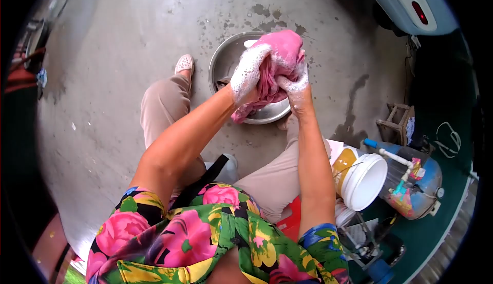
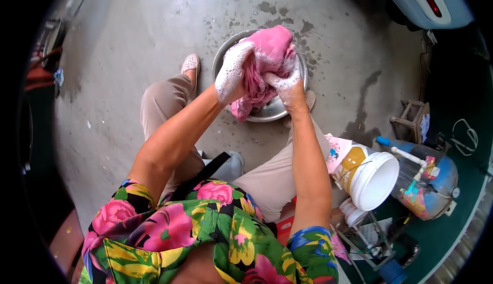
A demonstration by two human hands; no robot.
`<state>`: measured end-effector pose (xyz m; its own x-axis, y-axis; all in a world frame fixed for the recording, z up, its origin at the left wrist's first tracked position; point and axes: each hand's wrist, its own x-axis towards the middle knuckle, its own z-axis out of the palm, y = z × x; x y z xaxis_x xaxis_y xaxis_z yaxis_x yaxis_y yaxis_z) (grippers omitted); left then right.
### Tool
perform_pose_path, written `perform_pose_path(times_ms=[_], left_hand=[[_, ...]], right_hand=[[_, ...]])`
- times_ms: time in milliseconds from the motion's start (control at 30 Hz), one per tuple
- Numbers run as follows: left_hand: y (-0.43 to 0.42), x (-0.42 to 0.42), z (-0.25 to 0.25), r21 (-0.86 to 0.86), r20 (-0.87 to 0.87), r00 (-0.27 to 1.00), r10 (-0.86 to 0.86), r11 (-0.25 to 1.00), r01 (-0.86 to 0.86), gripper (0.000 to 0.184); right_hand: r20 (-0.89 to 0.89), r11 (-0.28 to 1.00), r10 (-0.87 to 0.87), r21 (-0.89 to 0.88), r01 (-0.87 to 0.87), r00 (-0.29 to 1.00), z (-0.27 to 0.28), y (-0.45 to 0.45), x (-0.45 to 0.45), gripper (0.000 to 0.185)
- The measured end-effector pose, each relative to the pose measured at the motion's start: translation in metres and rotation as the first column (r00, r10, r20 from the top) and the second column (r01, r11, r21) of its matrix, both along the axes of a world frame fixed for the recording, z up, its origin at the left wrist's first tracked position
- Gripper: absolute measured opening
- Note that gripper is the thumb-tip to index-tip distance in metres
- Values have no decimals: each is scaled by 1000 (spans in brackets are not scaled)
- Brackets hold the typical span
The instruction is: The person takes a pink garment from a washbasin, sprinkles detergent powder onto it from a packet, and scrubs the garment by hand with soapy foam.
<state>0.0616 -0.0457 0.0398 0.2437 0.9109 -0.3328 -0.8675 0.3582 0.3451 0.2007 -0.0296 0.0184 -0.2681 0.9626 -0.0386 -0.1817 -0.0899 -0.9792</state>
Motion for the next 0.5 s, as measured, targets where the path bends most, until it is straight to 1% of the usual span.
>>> perform_pose_path(times_ms=[33, 67, 100, 133, 167, 200, 233, 267, 300, 333, 367, 433, 467, 500], left_hand=[[4, -2, 4, 8, -27, 999, -23, 1000, 23, 34], [5, -6, 9, -10, -50, 997, -67, 998, 66, 36], [6, -10, 14, -33, -70, 991, -110, 994, 108, 38], [6, -13, 21, -14, -119, 984, -132, 991, 131, 40], [9, -14, 21, -2, -122, 986, -115, 993, 115, 42], [13, -17, 18, 11, -30, 992, -125, 992, 125, 39], [17, -19, 15, 23, 64, 989, -132, 991, 130, 37], [21, -19, 11, 20, 48, 988, -148, 989, 148, 37], [25, -16, 7, 10, -9, 997, -79, 997, 79, 32], [26, -14, 2, 1, -61, 998, -6, 1000, 6, 28], [27, -12, -5, -5, -63, 998, -19, 1000, 18, 28], [25, -10, -26, -92, -21, 995, -96, 991, 94, 31], [27, -9, -48, -45, 85, 989, -120, 991, 124, 26], [32, -9, -73, 48, 75, 979, -189, 981, 186, 23]], right_hand=[[-64, 995, 34, -91, -40, 997, -2, 1, 3, 68], [-183, 980, -125, -177, 93, 975, -10, 7, 2, 55], [-207, 977, -146, -182, 108, 967, -7, 9, 4, 55], [-368, 981, -69, -193, -4, 927, 1, 11, 7, 49], [-519, 977, 7, -178, -116, 855, 8, 13, 7, 44], [-525, 975, -46, -209, -76, 850, 10, 13, 3, 37], [-540, 976, -58, -207, -66, 840, 9, 12, 3, 37], [-568, 964, -123, -263, -37, 814, 7, 9, 3, 32], [-586, 947, -192, -322, -9, 787, 7, 7, 4, 28], [-632, 941, -208, -337, -23, 746, 6, 7, 5, 22], [-633, 939, -221, -342, -12, 742, 5, 4, 1, 22], [-371, 992, -64, -125, 19, 926, 2, -4, -14, 25], [-100, 996, -19, 90, 28, 995, -15, -9, -28, 27], [278, 968, -182, 221, 121, 943, -17, -27, -40, 22]])
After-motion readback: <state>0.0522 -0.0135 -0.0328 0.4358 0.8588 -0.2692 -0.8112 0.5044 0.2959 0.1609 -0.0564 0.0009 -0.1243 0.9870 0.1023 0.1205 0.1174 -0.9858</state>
